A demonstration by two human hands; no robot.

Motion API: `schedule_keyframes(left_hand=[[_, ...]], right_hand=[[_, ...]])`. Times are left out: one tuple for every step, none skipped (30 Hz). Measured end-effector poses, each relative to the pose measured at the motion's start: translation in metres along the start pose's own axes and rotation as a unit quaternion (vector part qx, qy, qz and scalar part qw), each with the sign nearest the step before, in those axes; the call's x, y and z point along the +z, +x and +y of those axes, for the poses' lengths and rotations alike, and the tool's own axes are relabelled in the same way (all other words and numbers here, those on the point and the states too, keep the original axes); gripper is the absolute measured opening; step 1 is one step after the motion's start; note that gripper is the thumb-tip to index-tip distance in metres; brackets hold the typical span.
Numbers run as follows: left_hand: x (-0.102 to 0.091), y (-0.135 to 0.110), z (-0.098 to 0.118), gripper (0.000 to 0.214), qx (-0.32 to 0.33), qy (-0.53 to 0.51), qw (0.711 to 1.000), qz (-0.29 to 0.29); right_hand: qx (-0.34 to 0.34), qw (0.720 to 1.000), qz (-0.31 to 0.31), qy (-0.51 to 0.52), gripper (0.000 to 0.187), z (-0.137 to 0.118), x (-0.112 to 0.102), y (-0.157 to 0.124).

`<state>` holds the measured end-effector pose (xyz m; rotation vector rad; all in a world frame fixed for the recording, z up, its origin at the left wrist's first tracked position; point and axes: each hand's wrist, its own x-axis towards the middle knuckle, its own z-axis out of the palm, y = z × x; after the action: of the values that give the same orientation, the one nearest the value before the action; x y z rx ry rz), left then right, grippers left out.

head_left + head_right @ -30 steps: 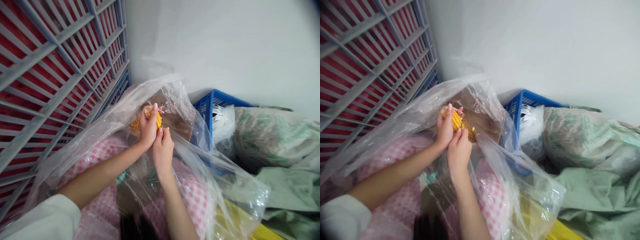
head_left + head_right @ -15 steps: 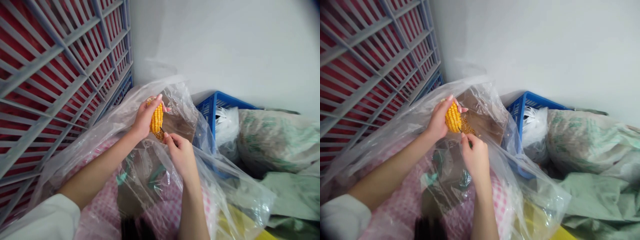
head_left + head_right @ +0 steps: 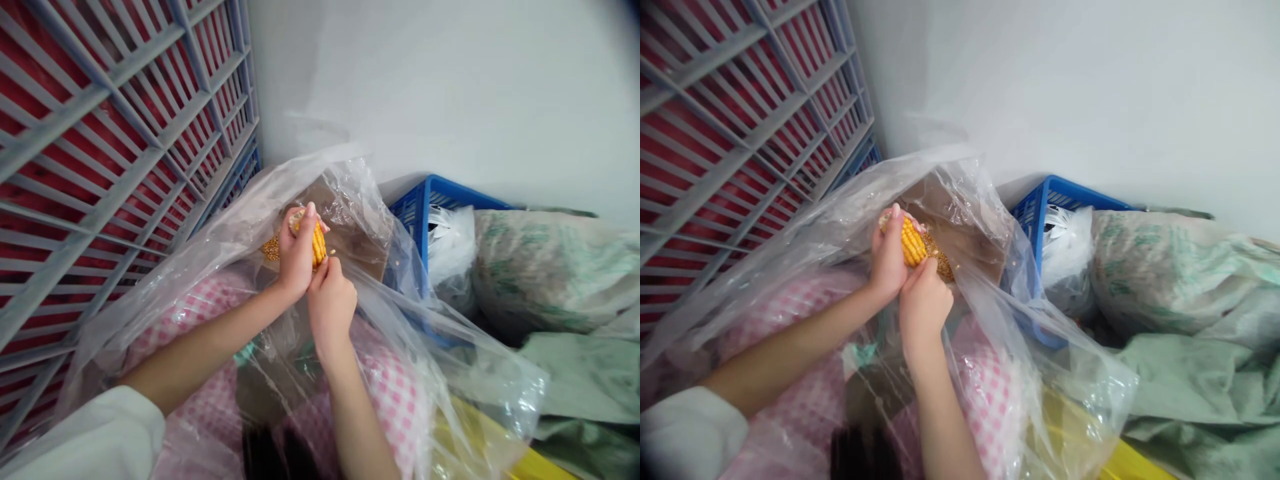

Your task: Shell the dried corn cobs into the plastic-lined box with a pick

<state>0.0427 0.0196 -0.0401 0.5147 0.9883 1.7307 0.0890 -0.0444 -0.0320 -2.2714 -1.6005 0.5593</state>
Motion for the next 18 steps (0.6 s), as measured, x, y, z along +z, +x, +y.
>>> schedule_keyframes(left_hand=[[0.0, 0.001, 0.001, 0.024, 0.002, -0.004, 1.0, 0.017], [-0.001, 0.004, 0.004, 0.025, -0.003, -0.013, 0.999, 0.034], [-0.002, 0.008, 0.008, 0.026, -0.016, -0.025, 0.998, 0.051], [-0.003, 0.013, 0.013, 0.027, -0.031, -0.04, 0.997, 0.063], [-0.004, 0.018, 0.019, 0.028, -0.043, -0.054, 0.995, 0.067], [-0.005, 0.023, 0.026, 0.028, -0.054, -0.065, 0.995, 0.062], [-0.006, 0.027, 0.032, 0.028, -0.063, -0.073, 0.994, 0.049], [-0.007, 0.03, 0.037, 0.027, -0.073, -0.079, 0.994, 0.031], [-0.007, 0.031, 0.041, 0.027, -0.083, -0.08, 0.993, 0.011], [-0.007, 0.032, 0.044, 0.026, -0.094, -0.077, 0.993, -0.009], [-0.006, 0.031, 0.046, 0.025, -0.105, -0.071, 0.992, -0.027], [-0.006, 0.03, 0.046, 0.025, -0.115, -0.063, 0.99, -0.043], [-0.006, 0.029, 0.046, 0.026, -0.123, -0.053, 0.989, -0.056], [-0.005, 0.027, 0.046, 0.026, -0.127, -0.04, 0.989, -0.065], [-0.005, 0.026, 0.045, 0.027, -0.128, -0.025, 0.989, -0.071], [-0.005, 0.024, 0.044, 0.027, -0.126, -0.013, 0.989, -0.078], [-0.004, 0.023, 0.043, 0.027, -0.123, -0.003, 0.989, -0.087], [-0.004, 0.021, 0.041, 0.027, -0.121, 0.002, 0.987, -0.102]], right_hand=[[-0.001, 1.0, -0.002, 0.012, 0.027, 0.001, 0.0, 0.001], [-0.012, 0.999, -0.008, 0.038, 0.028, 0.003, -0.001, 0.002], [-0.027, 0.997, -0.019, 0.072, 0.029, 0.007, -0.005, 0.004], [-0.042, 0.993, -0.029, 0.109, 0.03, 0.011, -0.01, 0.006], [-0.055, 0.988, -0.041, 0.14, 0.031, 0.015, -0.016, 0.008], [-0.064, 0.983, -0.051, 0.166, 0.032, 0.018, -0.023, 0.01], [-0.073, 0.978, -0.061, 0.187, 0.033, 0.021, -0.029, 0.011], [-0.084, 0.973, -0.072, 0.202, 0.034, 0.023, -0.034, 0.012], [-0.095, 0.969, -0.083, 0.214, 0.035, 0.023, -0.038, 0.012], [-0.107, 0.965, -0.096, 0.219, 0.035, 0.023, -0.04, 0.012], [-0.116, 0.962, -0.11, 0.22, 0.035, 0.022, -0.042, 0.011], [-0.122, 0.961, -0.122, 0.217, 0.035, 0.021, -0.043, 0.01], [-0.125, 0.96, -0.132, 0.212, 0.035, 0.02, -0.043, 0.009], [-0.125, 0.961, -0.138, 0.204, 0.035, 0.02, -0.043, 0.009], [-0.125, 0.962, -0.142, 0.195, 0.034, 0.02, -0.042, 0.009], [-0.126, 0.964, -0.146, 0.185, 0.034, 0.02, -0.042, 0.009], [-0.129, 0.965, -0.148, 0.172, 0.033, 0.021, -0.042, 0.009], [-0.133, 0.967, -0.149, 0.157, 0.033, 0.022, -0.042, 0.01]])
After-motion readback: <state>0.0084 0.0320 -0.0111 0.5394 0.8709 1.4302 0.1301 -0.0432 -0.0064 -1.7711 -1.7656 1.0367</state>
